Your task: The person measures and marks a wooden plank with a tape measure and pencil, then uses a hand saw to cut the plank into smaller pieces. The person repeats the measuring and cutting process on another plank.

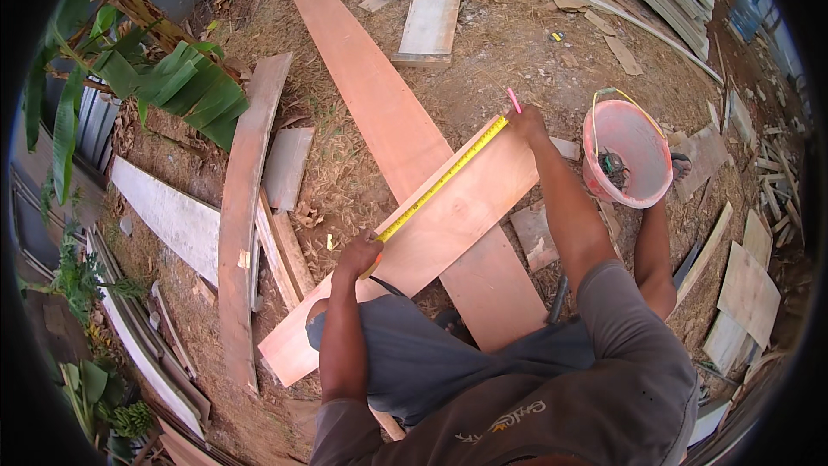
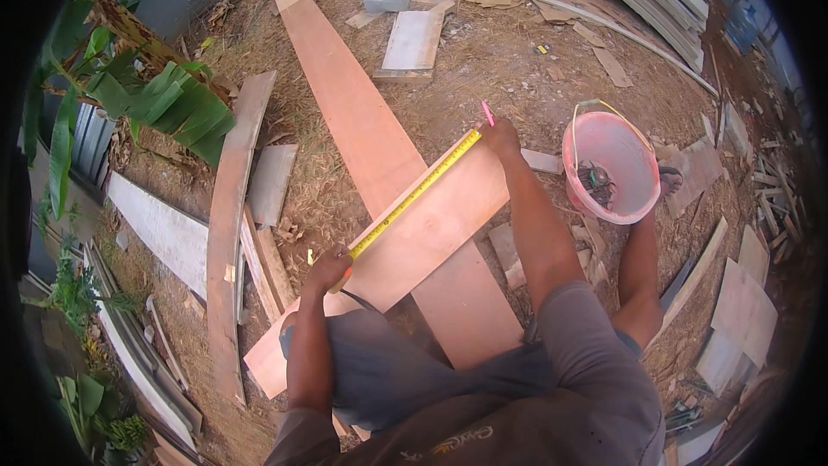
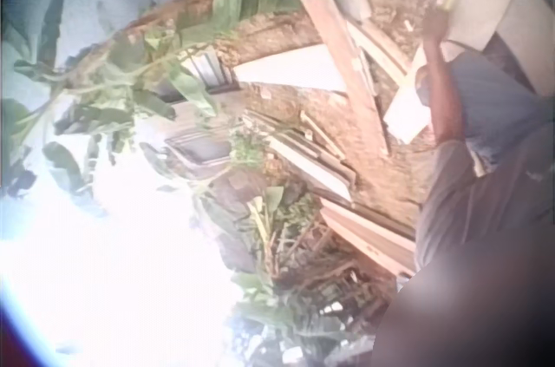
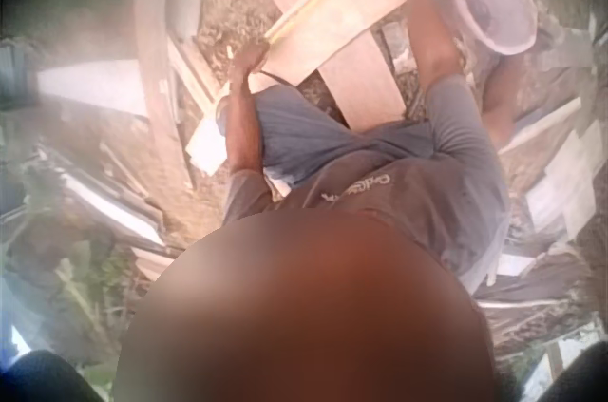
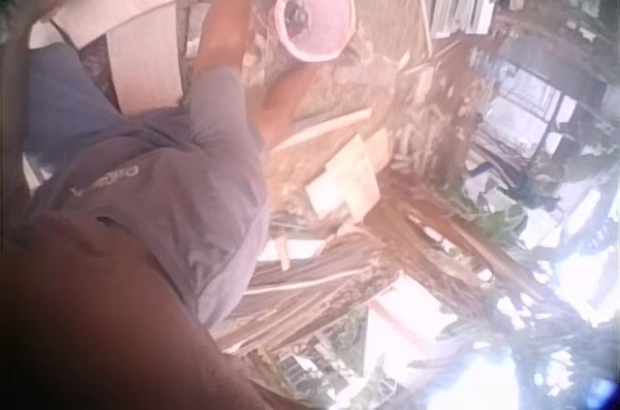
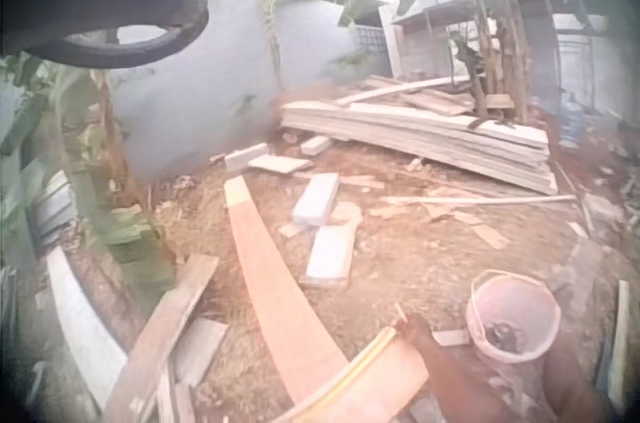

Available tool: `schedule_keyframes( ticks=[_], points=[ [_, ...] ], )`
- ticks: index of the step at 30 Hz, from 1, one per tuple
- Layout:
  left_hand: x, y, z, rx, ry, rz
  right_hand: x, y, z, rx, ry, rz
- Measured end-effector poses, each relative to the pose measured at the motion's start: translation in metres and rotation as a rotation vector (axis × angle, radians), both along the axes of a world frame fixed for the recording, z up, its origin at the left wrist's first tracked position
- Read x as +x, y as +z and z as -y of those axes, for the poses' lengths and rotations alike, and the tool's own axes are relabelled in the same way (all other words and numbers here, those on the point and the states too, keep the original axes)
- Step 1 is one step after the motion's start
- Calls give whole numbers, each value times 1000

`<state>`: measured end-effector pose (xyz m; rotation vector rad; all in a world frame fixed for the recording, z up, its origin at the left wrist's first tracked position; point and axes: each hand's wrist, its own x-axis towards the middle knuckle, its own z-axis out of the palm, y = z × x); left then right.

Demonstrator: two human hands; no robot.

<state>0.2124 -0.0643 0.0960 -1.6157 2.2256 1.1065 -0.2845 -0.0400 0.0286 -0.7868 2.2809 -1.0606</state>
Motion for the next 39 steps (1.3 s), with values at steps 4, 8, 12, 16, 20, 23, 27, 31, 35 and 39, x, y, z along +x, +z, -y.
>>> schedule_keyframes(
  ticks=[4, 8, 12, 16, 20, 23, 27, 31, 35, 39],
  points=[
    [13, -16, 12, -21, 37, 86, -1, -1, 19, 246, 49, -181],
    [14, -39, 17, -48, 27, 178, 11, 10, 27, 367, 112, -282],
    [15, -50, 22, -53, 76, 239, 15, 13, 23, 379, 144, -290],
    [14, -47, 22, -36, 95, 276, 6, 1, 17, 285, 201, -295],
    [14, -44, 24, -22, 134, 270, -3, -8, 14, 305, 289, -275],
    [15, -44, 27, -22, 114, 267, -4, -9, 12, 307, 291, -264],
    [21, -47, 25, -32, 167, 310, 4, -6, 7, 312, 212, -345],
    [38, -46, 25, -109, 202, 361, 11, -3, 5, 291, 185, -326],
    [43, -46, 26, -87, 202, 433, 13, -1, 4, 314, 145, -276],
    [40, -47, 25, -93, 217, 439, 15, 1, 2, 259, 144, -353]
  ],
)
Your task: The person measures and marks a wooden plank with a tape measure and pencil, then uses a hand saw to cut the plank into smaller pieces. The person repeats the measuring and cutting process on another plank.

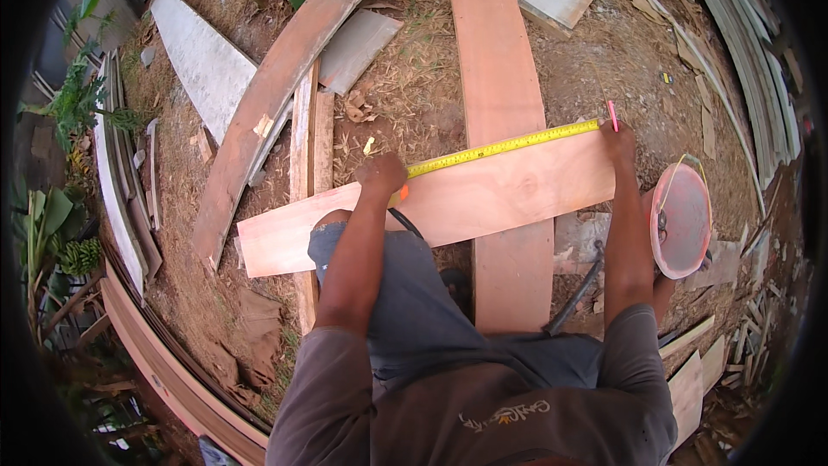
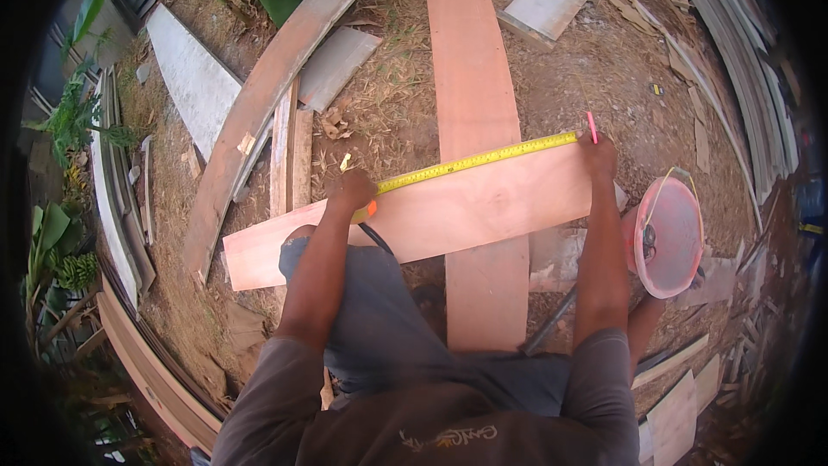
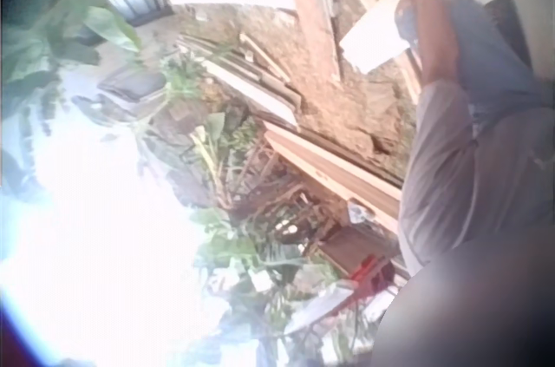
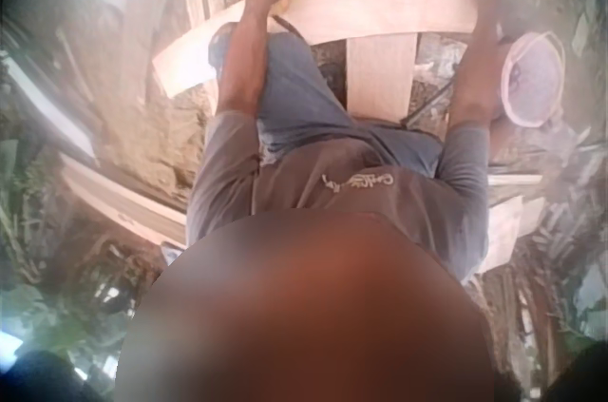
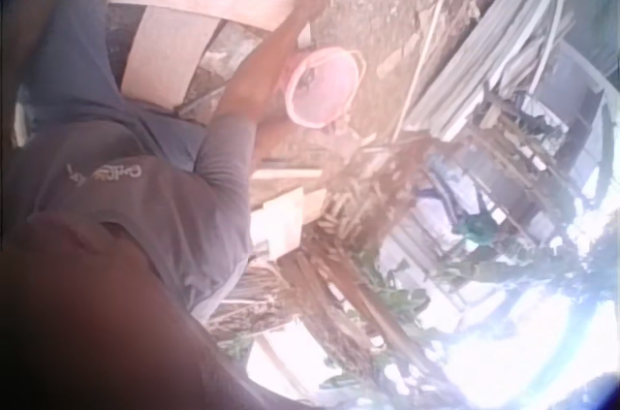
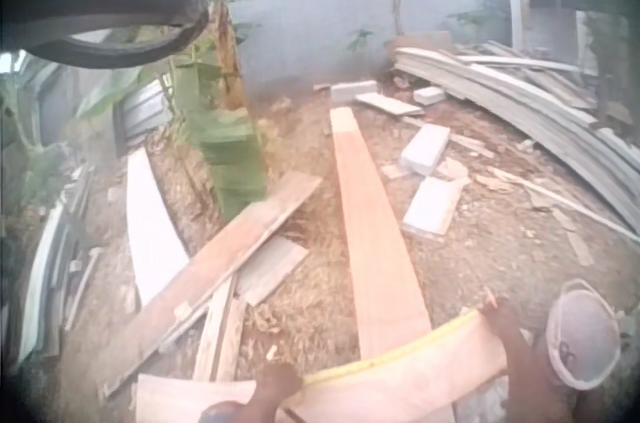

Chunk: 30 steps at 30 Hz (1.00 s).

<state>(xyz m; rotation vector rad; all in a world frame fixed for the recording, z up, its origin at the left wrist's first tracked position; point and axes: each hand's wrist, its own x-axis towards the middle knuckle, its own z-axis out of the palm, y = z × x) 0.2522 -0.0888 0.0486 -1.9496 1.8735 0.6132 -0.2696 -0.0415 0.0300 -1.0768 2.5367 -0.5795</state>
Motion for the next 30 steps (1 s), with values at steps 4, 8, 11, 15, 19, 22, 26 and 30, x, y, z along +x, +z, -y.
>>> schedule_keyframes(
  ticks=[4, 8, 11, 15, 19, 22, 26, 30],
  points=[
    [2, 0, 0, -16, -21, 5, 14, 10, -9, -393, -167, 174],
    [4, -1, 3, 20, 4, -10, 54, 26, -21, -837, -392, 955],
    [3, 0, 5, 44, -13, -24, 103, 32, -33, -762, -320, 1139],
    [3, 5, 2, 23, 7, -23, 184, 30, -36, -538, 60, 1117],
    [5, 6, 2, 26, 18, -53, 254, 18, -22, -367, 388, 1135],
    [8, 5, 4, 61, 43, -81, 287, 6, -6, -283, 577, 999],
    [10, 4, 5, 55, 60, -99, 311, -13, 16, -305, 734, 764],
    [10, 4, 5, 40, 60, -106, 317, -28, 25, -211, 782, 597]
  ],
)
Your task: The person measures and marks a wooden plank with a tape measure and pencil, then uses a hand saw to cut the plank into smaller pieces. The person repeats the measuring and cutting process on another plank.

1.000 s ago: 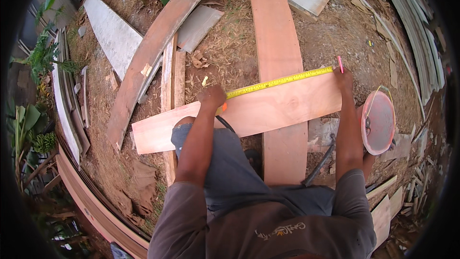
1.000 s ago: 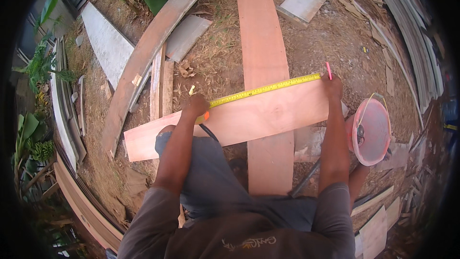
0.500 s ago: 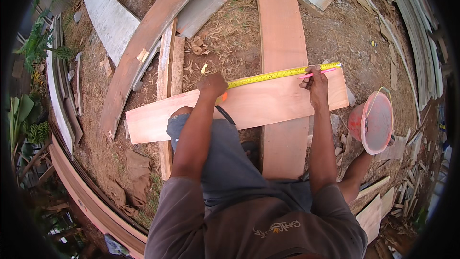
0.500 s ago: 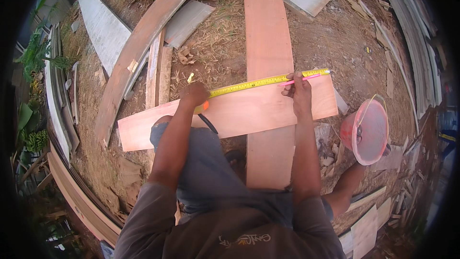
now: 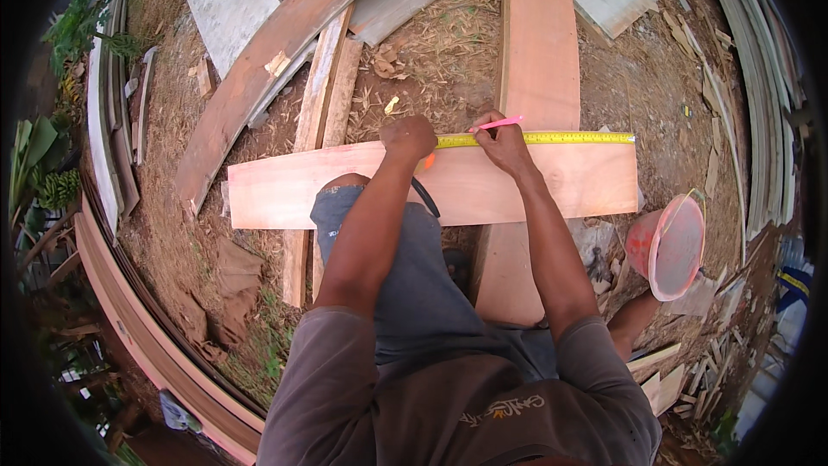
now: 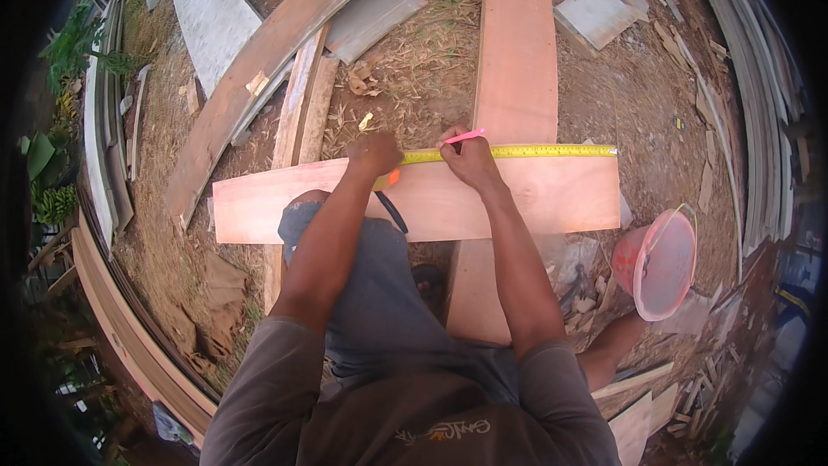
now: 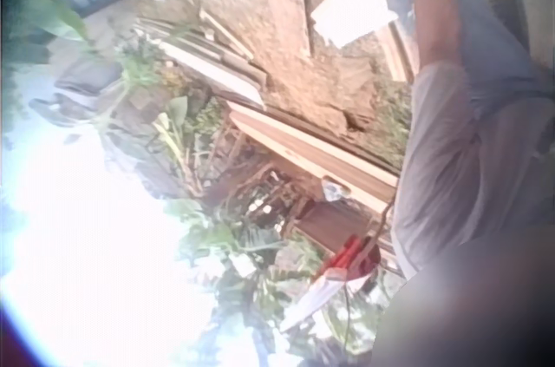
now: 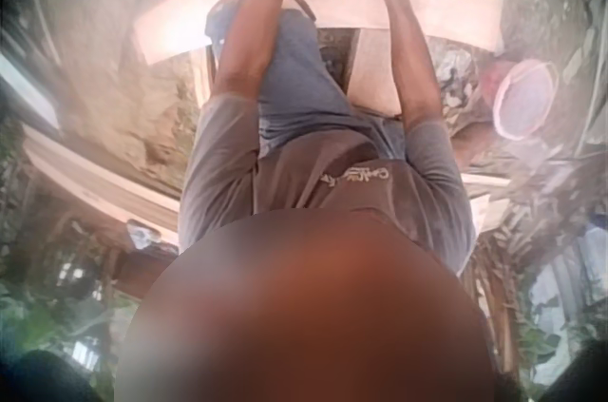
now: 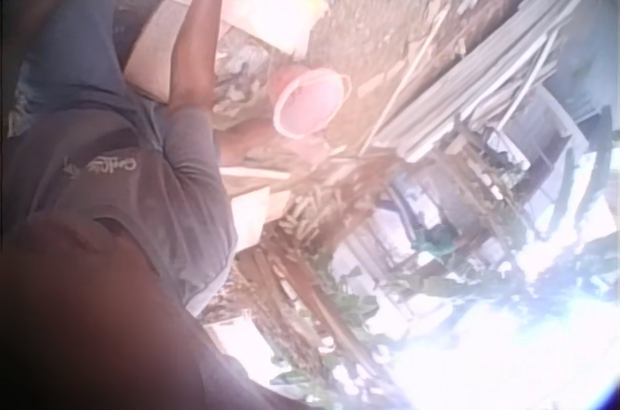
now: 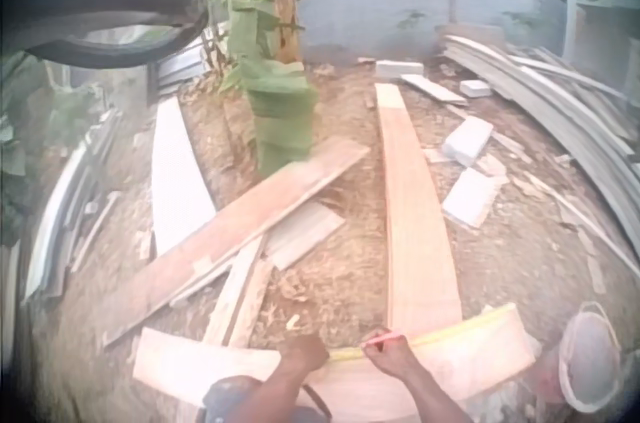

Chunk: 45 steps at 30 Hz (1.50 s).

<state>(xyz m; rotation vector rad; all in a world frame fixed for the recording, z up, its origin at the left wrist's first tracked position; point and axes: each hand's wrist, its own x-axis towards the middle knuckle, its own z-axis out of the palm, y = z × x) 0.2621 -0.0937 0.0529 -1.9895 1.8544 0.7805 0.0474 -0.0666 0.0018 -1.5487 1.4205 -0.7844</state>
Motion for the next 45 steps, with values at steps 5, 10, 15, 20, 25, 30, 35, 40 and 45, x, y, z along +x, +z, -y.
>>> schedule_keyframes(
  ticks=[5, 10, 15, 20, 25, 30, 35, 40, 45],
  points=[
    [1, -2, 1, -8, 3, 17, 0, -6, 1, -19, 28, -76],
    [4, -4, 2, 0, 10, -30, 2, -4, 2, -52, 39, -104],
    [5, -5, 6, 39, 5, -23, 1, -2, 2, -17, 45, -102],
    [5, -7, 7, 50, 11, -16, 2, -2, 3, -23, 53, -142],
    [6, -5, 9, 68, -2, -22, 3, 0, 4, -37, 63, -170],
    [7, -3, 11, 112, -12, -35, 4, 3, 2, -32, 61, -161],
    [9, -3, 10, 115, -1, -68, 5, 7, 1, -39, 50, -190],
    [10, -2, 10, 121, 2, -91, 5, 4, 1, -43, 41, -167],
    [11, -1, 9, 115, 4, -108, 4, -3, 2, -36, 41, -191]
  ],
)
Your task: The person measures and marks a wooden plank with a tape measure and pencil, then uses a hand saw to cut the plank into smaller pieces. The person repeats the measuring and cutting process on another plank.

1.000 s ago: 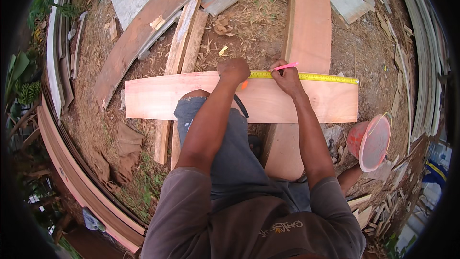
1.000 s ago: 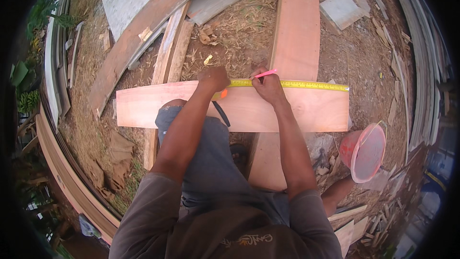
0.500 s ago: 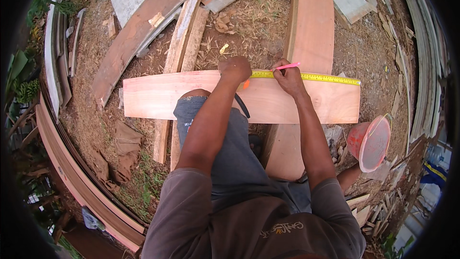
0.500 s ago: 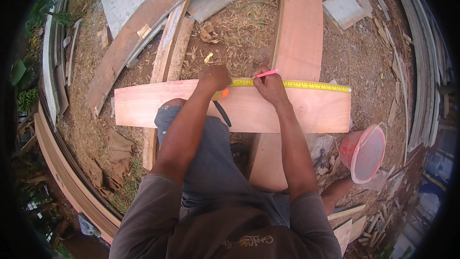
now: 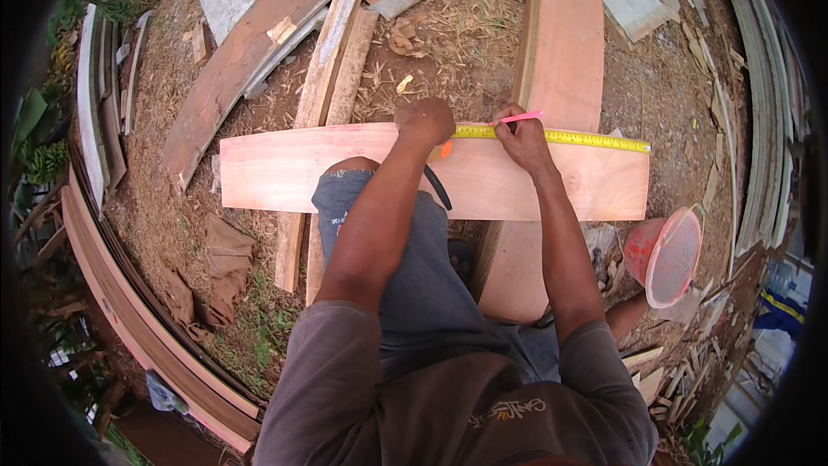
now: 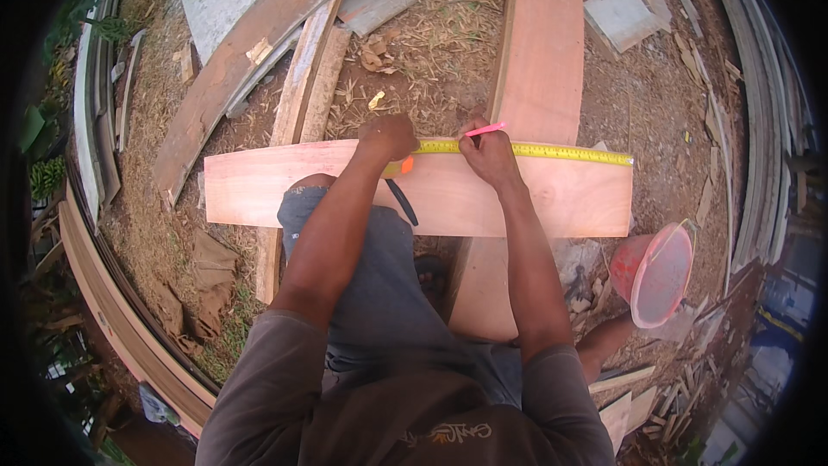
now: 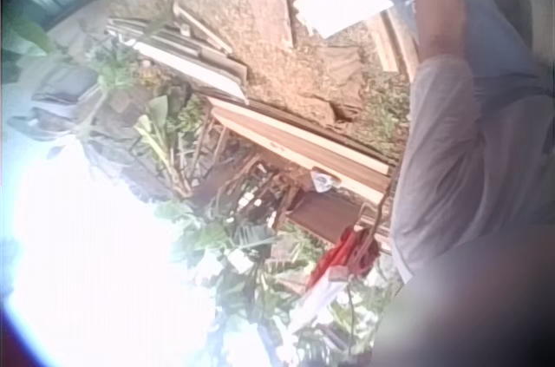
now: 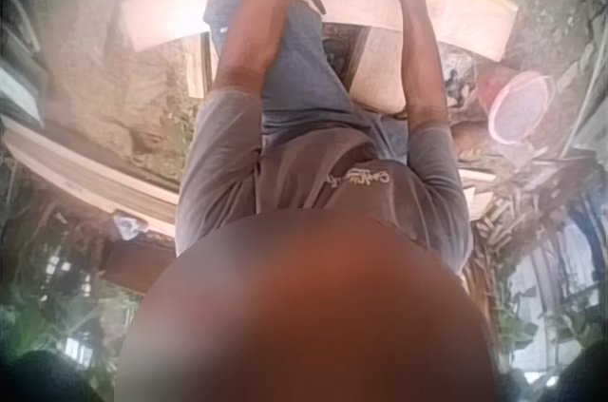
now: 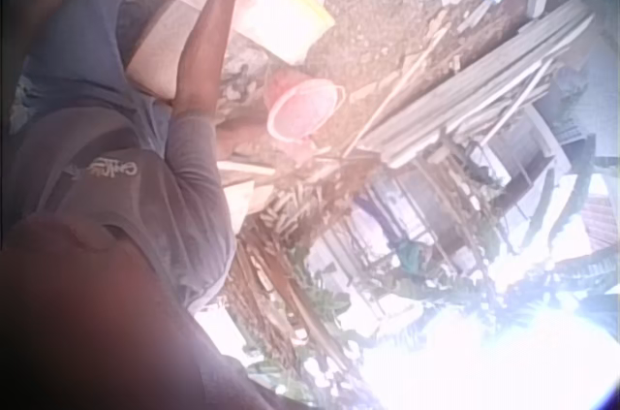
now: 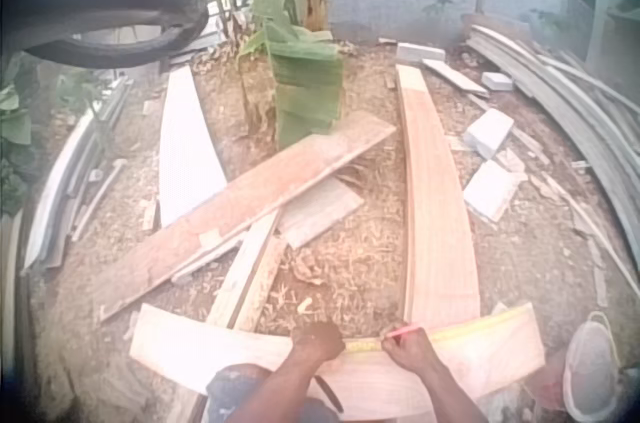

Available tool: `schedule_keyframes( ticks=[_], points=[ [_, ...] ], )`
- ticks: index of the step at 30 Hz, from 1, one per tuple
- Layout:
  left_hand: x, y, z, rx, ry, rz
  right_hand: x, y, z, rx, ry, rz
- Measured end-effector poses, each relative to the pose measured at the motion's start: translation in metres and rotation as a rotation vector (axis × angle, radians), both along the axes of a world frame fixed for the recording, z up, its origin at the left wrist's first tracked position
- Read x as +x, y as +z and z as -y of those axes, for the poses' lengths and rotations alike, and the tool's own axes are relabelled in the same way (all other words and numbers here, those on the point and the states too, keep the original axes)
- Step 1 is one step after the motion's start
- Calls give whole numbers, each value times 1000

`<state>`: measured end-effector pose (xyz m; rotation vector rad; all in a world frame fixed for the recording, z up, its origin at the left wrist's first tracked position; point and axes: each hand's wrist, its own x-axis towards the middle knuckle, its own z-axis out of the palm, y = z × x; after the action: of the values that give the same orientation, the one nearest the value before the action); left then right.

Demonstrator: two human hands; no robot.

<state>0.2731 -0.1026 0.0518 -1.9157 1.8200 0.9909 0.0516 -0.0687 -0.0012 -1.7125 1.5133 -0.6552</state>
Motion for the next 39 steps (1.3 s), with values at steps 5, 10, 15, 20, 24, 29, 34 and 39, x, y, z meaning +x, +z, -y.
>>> schedule_keyframes(
  ticks=[5, 10, 15, 20, 24, 29, 34, 39],
  points=[
    [0, -1, 0, -2, -4, 14, 1, 0, 0, 6, -21, 35],
    [0, 2, 0, 8, -14, 24, 1, 5, -1, -18, -10, 3],
    [-2, 5, -1, -9, -10, 33, 1, 4, -1, 6, -9, 10],
    [-2, 5, -2, -12, -7, 30, 1, 3, 0, 44, -15, -13],
    [-2, 7, -2, -14, 0, 32, 2, 5, -1, 13, -16, 7],
    [-2, 10, -1, 13, -15, 35, 1, 2, -2, 0, -10, 39],
    [-2, 8, 0, 8, -6, 26, 0, -1, 0, 39, -12, 11],
    [0, 0, 1, 10, -60, 39, -3, 12, -13, -207, -100, 130]
  ],
)
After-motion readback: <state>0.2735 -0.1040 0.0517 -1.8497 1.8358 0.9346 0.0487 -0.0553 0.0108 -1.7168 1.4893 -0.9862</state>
